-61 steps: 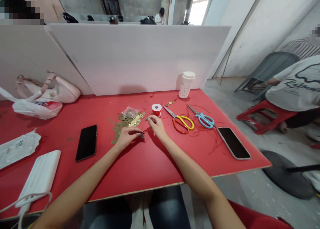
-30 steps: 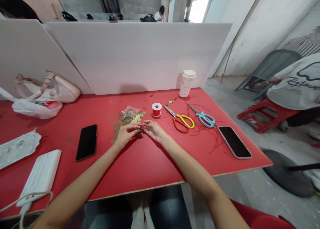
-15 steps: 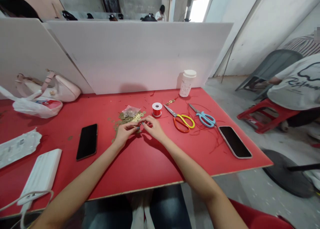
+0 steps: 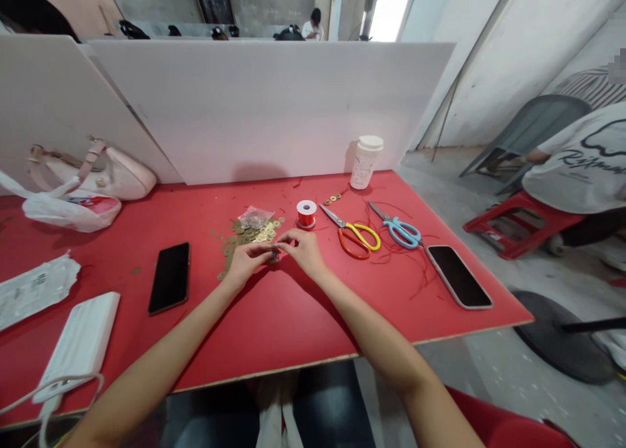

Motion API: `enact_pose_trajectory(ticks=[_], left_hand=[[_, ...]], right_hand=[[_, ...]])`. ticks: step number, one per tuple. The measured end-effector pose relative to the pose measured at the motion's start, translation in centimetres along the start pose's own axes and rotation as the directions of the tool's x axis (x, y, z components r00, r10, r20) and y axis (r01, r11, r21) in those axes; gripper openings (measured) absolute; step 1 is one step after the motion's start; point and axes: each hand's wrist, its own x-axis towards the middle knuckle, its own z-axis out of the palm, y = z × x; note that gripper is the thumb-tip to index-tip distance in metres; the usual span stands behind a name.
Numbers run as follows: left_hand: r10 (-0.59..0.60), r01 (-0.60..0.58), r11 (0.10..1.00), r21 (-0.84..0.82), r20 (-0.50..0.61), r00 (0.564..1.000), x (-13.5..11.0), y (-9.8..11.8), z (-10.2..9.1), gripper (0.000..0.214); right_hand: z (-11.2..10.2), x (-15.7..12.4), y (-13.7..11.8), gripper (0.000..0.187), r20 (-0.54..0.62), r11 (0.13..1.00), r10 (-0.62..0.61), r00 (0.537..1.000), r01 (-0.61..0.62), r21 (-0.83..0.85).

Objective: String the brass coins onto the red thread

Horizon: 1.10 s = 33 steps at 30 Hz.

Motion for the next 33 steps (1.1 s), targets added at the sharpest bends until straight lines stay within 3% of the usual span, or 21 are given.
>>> enact_pose_trajectory(ticks=[11, 20, 26, 33], left_hand=[[0.047, -0.048, 0.996, 0.071, 0.005, 0.999, 0.08, 0.09, 0.23, 0.018], [0.015, -0.015, 1.0, -0.026, -0.014, 1.0, 0.17, 0.17, -0.34, 0.038], [-0.004, 0.007, 0.999, -0.052, 0.046, 0.999, -0.15, 0.48, 0.09, 0.037], [0.007, -0.006, 1.0, -0.026, 0.05, 0.999, -0.04, 0.11, -0.05, 0.034]], right_hand=[[-0.59, 0.34, -0.85, 0.006, -0.09, 0.98, 0.101, 0.991, -0.084, 0.179], [-0.16, 0.47, -0.39, 0.01, 0.073, 0.995, 0.031, 0.997, -0.038, 0.091], [-0.14, 0.42, -0.17, 0.005, 0.089, 0.991, 0.055, 0.994, -0.066, 0.121], [-0.12, 0.16, -0.08, 0.006, 0.069, 0.999, -0.023, 0.997, 0.021, 0.033]])
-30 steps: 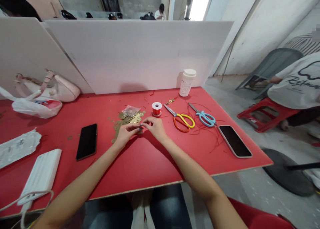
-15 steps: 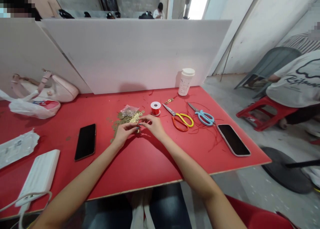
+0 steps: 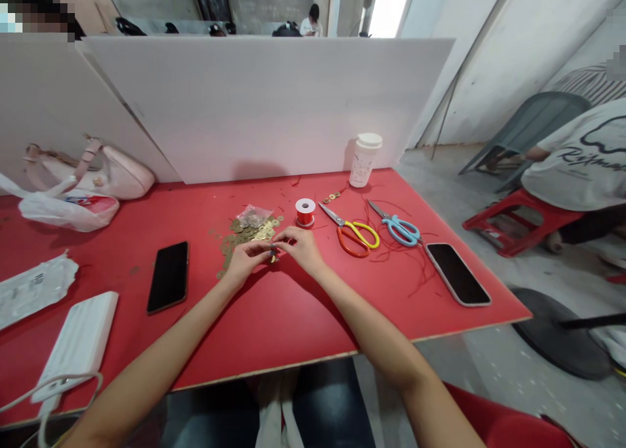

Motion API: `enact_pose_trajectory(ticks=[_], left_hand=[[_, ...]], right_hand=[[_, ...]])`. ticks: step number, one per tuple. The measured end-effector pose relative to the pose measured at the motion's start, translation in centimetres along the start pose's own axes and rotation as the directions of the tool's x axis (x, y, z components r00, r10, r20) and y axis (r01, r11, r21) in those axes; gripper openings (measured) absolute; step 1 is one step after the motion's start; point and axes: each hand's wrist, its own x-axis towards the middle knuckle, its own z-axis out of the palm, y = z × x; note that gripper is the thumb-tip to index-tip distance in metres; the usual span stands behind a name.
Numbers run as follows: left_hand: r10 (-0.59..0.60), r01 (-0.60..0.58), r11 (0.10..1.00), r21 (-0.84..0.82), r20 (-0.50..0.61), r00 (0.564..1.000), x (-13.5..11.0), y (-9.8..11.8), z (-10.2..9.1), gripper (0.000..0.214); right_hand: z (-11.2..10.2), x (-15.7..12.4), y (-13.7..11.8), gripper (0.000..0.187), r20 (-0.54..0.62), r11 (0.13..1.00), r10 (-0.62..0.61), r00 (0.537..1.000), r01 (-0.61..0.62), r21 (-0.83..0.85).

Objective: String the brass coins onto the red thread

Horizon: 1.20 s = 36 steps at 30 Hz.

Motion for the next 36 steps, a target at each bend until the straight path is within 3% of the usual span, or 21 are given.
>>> enact_pose_trajectory(ticks=[8, 19, 28, 36], left_hand=[[0.014, -0.013, 1.0, 0.012, -0.106, 0.994, 0.0, 0.0, 0.3, 0.035], [-0.02, 0.016, 0.999, -0.043, -0.092, 0.996, -0.1, 0.2, 0.4, 0.035], [-0.031, 0.021, 0.995, -0.096, -0.112, 0.993, 0.0, 0.1, 0.3, 0.035], [-0.035, 0.024, 0.995, -0.102, -0.105, 0.994, 0.0, 0.0, 0.4, 0.037]], right_hand=[[0.3, -0.7, 0.4, 0.008, 0.05, 0.97, -0.175, 0.983, 0.181, -0.16], [-0.1, -0.1, 2.2, 0.015, 0.126, 0.938, -0.272, 0.954, 0.292, -0.186], [-0.3, -0.1, 1.6, 0.022, 0.193, 0.933, -0.277, 0.941, 0.312, -0.178], [0.0, 0.0, 2.1, 0.022, 0.143, 0.961, -0.21, 0.967, 0.231, -0.153]])
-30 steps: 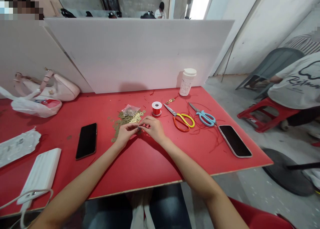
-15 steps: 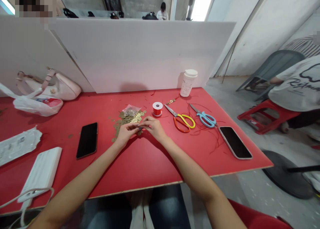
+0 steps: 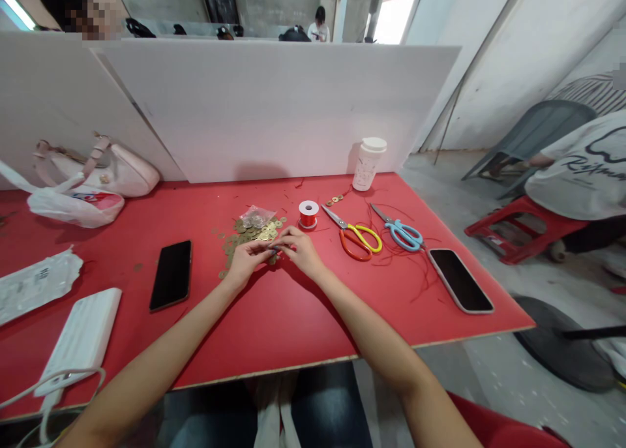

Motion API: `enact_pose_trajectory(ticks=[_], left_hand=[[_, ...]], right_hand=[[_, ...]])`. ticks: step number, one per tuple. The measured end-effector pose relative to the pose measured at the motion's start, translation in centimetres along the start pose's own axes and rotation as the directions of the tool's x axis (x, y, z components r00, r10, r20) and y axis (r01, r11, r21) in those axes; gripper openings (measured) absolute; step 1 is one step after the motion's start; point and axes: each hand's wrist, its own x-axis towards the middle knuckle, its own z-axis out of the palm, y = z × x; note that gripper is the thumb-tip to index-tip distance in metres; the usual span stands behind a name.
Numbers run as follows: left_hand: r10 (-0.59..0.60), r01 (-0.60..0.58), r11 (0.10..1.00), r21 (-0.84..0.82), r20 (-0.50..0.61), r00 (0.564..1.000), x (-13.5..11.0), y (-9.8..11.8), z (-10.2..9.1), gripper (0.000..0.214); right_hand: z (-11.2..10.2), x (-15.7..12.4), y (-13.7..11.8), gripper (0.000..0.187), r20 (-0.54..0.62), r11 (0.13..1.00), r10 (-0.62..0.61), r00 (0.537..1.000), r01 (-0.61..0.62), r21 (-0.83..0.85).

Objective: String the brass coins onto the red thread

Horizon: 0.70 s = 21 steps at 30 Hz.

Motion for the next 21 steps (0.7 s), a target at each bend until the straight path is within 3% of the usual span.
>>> enact_pose_trajectory(ticks=[14, 18, 21], left_hand=[[0.008, -0.009, 0.999, 0.044, 0.021, 1.0, 0.2, -0.1, -0.5, 0.041], [0.006, -0.007, 0.999, 0.052, 0.023, 1.0, 0.1, 0.0, -0.6, 0.041], [0.007, -0.008, 0.999, 0.048, 0.031, 0.999, 0.1, 0.1, -0.6, 0.04]], right_hand=[[0.3, 0.1, -0.4, 0.014, -0.054, 0.999, 0.046, 0.997, -0.044, 0.026], [0.5, 0.1, -0.8, 0.006, -0.081, 0.99, 0.12, 0.989, -0.114, 0.077], [0.3, 0.1, -1.0, 0.013, -0.062, 0.969, 0.211, 0.975, -0.201, 0.145]])
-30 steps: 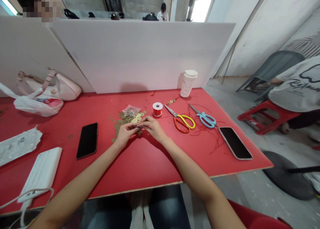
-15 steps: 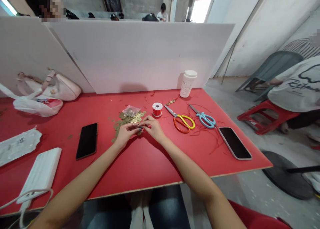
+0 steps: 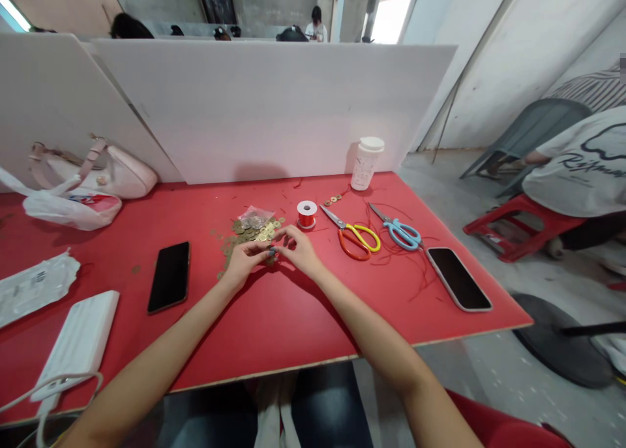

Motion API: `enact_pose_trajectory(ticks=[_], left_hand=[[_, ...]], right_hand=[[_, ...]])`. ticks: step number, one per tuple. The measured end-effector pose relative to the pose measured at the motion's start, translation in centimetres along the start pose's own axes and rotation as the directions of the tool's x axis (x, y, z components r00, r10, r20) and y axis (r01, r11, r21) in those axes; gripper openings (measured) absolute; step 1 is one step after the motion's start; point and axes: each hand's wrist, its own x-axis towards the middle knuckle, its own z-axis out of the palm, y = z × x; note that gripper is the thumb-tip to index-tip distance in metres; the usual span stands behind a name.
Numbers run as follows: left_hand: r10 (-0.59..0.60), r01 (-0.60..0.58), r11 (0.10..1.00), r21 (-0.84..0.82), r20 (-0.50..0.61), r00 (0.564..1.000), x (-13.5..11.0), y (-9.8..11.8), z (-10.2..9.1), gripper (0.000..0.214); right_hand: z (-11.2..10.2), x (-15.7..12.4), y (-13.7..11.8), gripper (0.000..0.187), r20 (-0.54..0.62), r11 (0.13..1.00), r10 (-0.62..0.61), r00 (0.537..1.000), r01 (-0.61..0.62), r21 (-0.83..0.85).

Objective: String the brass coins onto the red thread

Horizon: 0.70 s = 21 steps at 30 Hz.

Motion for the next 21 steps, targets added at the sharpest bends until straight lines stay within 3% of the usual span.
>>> enact_pose_trajectory(ticks=[6, 9, 12, 18, 21], left_hand=[[-0.025, 0.025, 0.997, -0.067, 0.003, 1.0, -0.1, 0.0, 0.1, 0.043], [-0.014, 0.013, 0.997, -0.07, -0.013, 1.0, -0.1, 0.2, 0.2, 0.045], [0.001, -0.003, 0.998, -0.056, -0.027, 1.0, 0.0, 0.2, 0.2, 0.046], [0.006, -0.007, 1.0, -0.021, -0.012, 1.0, 0.2, 0.0, -0.1, 0.046], [0.038, -0.038, 0.999, 0.004, -0.011, 0.999, 0.3, 0.1, -0.1, 0.043]], right_hand=[[-0.6, 0.0, -0.1, 0.023, 0.196, 0.922, 0.173, 0.965, -0.228, 0.312], [-0.6, 0.0, 0.1, 0.031, 0.338, 0.891, 0.225, 0.914, -0.334, 0.308], [-0.8, 0.0, 0.3, 0.038, 0.421, 0.901, 0.235, 0.876, -0.359, 0.243], [-1.9, 0.3, 0.6, 0.029, 0.386, 0.936, 0.259, 0.885, -0.329, 0.127], [-2.4, 0.6, 0.8, 0.03, 0.285, 0.957, 0.241, 0.928, -0.276, 0.088]])
